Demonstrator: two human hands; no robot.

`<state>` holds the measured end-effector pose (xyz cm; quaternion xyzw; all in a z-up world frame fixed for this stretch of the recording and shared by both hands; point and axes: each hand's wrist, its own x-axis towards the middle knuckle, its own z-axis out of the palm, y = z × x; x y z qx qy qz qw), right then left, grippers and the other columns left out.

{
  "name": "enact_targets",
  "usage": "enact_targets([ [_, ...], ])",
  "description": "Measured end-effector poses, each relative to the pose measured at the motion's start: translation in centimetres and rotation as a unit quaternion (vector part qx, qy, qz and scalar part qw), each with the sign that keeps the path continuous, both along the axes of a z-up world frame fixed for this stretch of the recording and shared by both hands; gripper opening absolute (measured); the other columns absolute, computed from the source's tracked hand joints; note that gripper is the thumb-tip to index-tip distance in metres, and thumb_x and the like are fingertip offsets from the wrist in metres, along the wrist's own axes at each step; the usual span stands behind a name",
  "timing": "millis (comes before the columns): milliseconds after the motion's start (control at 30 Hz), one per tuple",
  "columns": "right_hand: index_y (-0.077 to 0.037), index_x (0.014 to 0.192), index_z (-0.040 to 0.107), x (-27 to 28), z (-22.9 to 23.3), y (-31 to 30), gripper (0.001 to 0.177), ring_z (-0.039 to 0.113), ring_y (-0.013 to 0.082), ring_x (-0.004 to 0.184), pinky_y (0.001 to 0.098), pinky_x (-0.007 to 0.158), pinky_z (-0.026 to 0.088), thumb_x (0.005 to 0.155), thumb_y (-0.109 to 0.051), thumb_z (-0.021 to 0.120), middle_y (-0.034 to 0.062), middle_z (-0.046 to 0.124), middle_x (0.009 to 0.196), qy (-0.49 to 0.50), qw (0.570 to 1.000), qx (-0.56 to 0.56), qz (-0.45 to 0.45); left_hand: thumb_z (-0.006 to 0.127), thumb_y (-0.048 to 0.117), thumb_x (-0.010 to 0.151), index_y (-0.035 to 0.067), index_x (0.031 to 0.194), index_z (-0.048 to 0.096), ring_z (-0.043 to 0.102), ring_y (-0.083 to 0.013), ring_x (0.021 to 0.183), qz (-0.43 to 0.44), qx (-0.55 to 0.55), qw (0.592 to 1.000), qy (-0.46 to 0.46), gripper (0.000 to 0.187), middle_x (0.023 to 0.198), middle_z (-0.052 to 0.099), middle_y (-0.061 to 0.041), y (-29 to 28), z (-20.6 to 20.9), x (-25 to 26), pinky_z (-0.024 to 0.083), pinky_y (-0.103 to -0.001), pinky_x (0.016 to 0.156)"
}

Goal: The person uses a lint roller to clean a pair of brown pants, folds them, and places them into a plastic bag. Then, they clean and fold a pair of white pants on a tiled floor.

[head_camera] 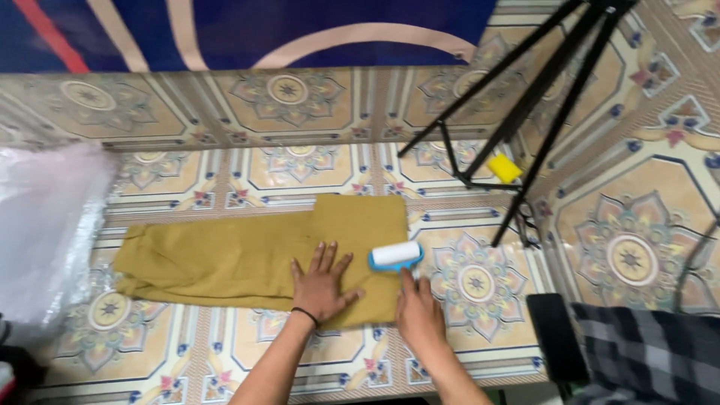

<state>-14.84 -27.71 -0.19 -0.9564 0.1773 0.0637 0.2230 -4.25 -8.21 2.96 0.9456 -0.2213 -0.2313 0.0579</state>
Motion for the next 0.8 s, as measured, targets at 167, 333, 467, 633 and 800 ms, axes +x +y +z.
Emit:
enact_targets([
  [167, -0.018, 0.146, 0.048, 8.8, -3.4, 0.1, 0.055, 0.074, 0.0462, 0.088, 0.0536, 0.074, 0.065, 0.091, -0.013, 0.056, 0.0154, 0.057, 0.11, -0.102, 0.992, -0.072, 0.011, 0.063, 0.085, 0.068, 0.041, 0.162, 0.019, -0.001, -0.0266, 0.16, -0.016, 0.059, 0.998, 0.034, 0.112, 0.174, 0.005, 0.002, 1.4, 3.7, -0.1, 0.009, -0.071, 0.122],
  [333, -0.016, 0.15, 0.046, 13.5, -2.7, -0.4, 0.058, 0.07, 0.0515, 0.1, 0.0609, 0.085, 0.059, 0.093, -0.011, 0.056, 0.0201, 0.059, 0.115, -0.061, 0.998, 0.001, -0.004, 0.054, 0.088, 0.073, 0.036, 0.161, 0.029, 0.004, -0.0259, 0.16, -0.014, -0.023, 0.999, 0.041, 0.105, 0.173, 0.013, 0.001, 4.2, 0.4, 0.8, 0.012, -0.069, 0.122],
  [467, -0.02, 0.144, 0.055, 10.2, 2.1, 3.4, 0.054, 0.071, 0.0444, 0.104, 0.0547, 0.086, 0.061, 0.09, -0.015, 0.056, 0.0156, 0.063, 0.113, -0.029, 0.999, -0.025, 0.032, 0.047, 0.065, 0.098, 0.032, 0.15, 0.049, 0.033, -0.028, 0.151, 0.022, -0.15, 0.985, -0.083, 0.061, 0.162, 0.039, -0.001, 7.8, -6.6, 2.5, 0.032, -0.052, 0.119],
  [633, -0.016, 0.145, 0.051, 9.6, 0.6, 8.3, 0.073, 0.074, 0.0433, 0.1, 0.0525, 0.084, 0.063, 0.075, -0.012, 0.073, 0.0185, 0.063, 0.115, 0.048, 0.994, -0.047, 0.087, 0.046, 0.066, 0.098, 0.029, 0.145, 0.052, 0.036, -0.0256, 0.149, 0.01, -0.187, 0.971, -0.147, 0.059, 0.16, 0.044, -0.002, 8.8, -8.3, 1.9, 0.034, -0.046, 0.113],
  [800, -0.003, 0.146, 0.048, 15.7, -3.4, 9.3, 0.062, 0.07, 0.0497, 0.101, 0.0547, 0.084, 0.061, 0.084, -0.001, 0.058, 0.0235, 0.06, 0.11, -0.118, 0.99, 0.013, 0.075, 0.034, 0.052, 0.106, 0.03, 0.144, 0.052, 0.036, -0.0223, 0.148, 0.001, -0.167, 0.969, -0.182, 0.048, 0.157, 0.045, 0.001, 8.8, -8.6, 1.9, 0.033, -0.043, 0.112],
])
